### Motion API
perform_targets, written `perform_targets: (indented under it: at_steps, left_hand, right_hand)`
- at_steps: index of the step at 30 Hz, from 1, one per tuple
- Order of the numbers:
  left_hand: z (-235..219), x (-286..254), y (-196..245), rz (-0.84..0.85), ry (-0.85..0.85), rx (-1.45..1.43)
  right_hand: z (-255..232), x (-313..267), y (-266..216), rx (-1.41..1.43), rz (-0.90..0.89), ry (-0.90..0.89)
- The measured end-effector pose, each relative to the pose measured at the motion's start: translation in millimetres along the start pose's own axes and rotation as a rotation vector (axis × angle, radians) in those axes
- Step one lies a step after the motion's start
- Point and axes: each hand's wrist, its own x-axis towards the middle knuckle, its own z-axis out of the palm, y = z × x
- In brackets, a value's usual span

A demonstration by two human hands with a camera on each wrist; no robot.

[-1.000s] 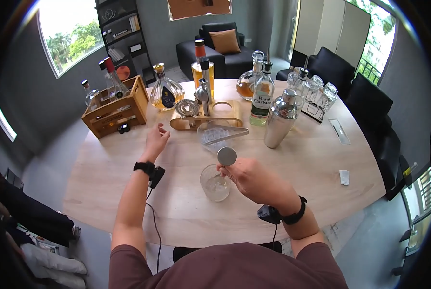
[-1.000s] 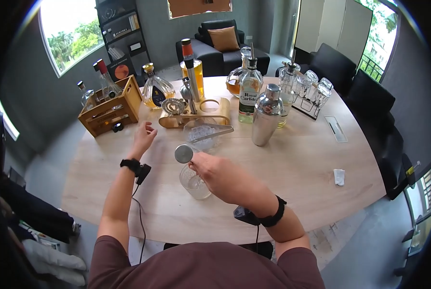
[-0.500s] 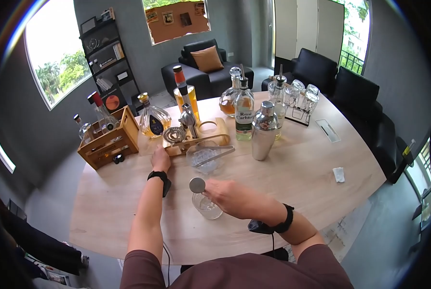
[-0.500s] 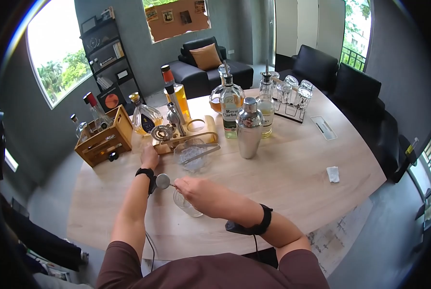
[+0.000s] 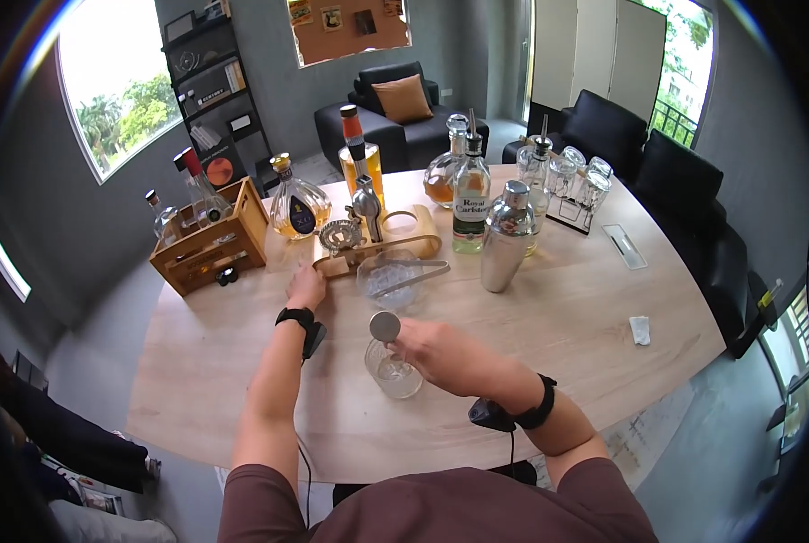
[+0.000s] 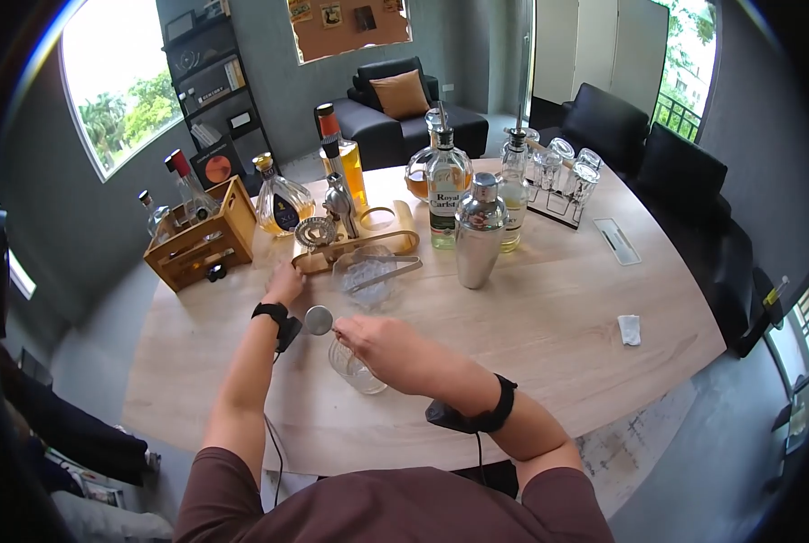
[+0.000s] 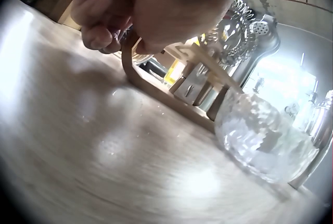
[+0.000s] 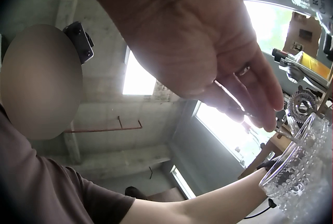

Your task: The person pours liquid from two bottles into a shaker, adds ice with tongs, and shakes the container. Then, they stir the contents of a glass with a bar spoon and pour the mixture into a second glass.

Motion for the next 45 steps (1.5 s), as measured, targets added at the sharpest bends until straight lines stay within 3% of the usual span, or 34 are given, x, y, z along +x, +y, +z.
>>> perform_targets:
  at_steps: [3, 5, 6, 8, 9, 11, 13, 18, 23, 25, 29, 31, 35, 37, 40, 42, 45]
  left_hand:
    - [-32, -28, 4, -0.02, -0.011, 0.004]
    - [-56, -49, 6, 0.147, -0.187, -0.032]
    - [-59, -55, -1, 0.091, -0.482, -0.343]
    - [-83, -88, -2, 0.225, -0.881, -0.654]
    - [-90, -103, 0, 0.22, -0.885, -0.666]
    - [-94, -132, 3, 0.439, -0.99, -0.892]
    - [-77, -152, 9, 0.478, -0.961, -0.932]
    - [-49, -176, 27, 0.513, -0.792, -0.975]
    - [-51, -181, 47, 0.467, -0.803, -1.099]
    - [-44, -182, 46, 0.427, -0.839, -1.153]
    - [-35, -181, 43, 0.46, -0.728, -1.1]
    - [-34, -181, 42, 0.456, -0.707, -1.057]
    - [-41, -185, 41, 0.52, -0.61, -1.008]
    - [-41, -186, 41, 0.521, -0.587, -0.98]
    - [-40, -184, 38, 0.531, -0.528, -1.017]
    - [-42, -186, 37, 0.546, -0.367, -1.01]
    - [-44, -187, 35, 0.568, -0.345, -1.018]
  right_hand:
    - [0, 3, 1, -0.063, -0.03, 0.07]
    - [-1, 5, 0, -0.196, 0.072, 0.14]
    - [2, 7, 3, -0.203, 0.116, 0.174]
    - [6, 8, 9, -0.22, 0.141, 0.184]
    - [7, 8, 11, -0.239, 0.161, 0.2]
    - [7, 8, 11, -0.23, 0.182, 0.169]
    - [6, 7, 10, -0.077, 0.213, 0.16]
    - [4, 4, 2, -0.103, 0.224, 0.104]
    - [1, 5, -7, 0.001, 0.284, -0.05]
    - [7, 5, 1, 0.17, 0.192, 0.135]
    - [1, 6, 0, 0.014, 0.204, 0.122]
    - [0, 5, -4, -0.18, 0.162, 0.03]
    - [-6, 4, -15, 0.063, 0.216, -0.041]
    - [-6, 3, -15, 0.185, 0.19, 0.121]
    - [-7, 0, -12, -0.007, 0.11, 0.127]
    - [-4, -2, -13, -0.131, 0.021, 0.076]
    - [-5, -3, -24, -0.068, 0.012, -0.006]
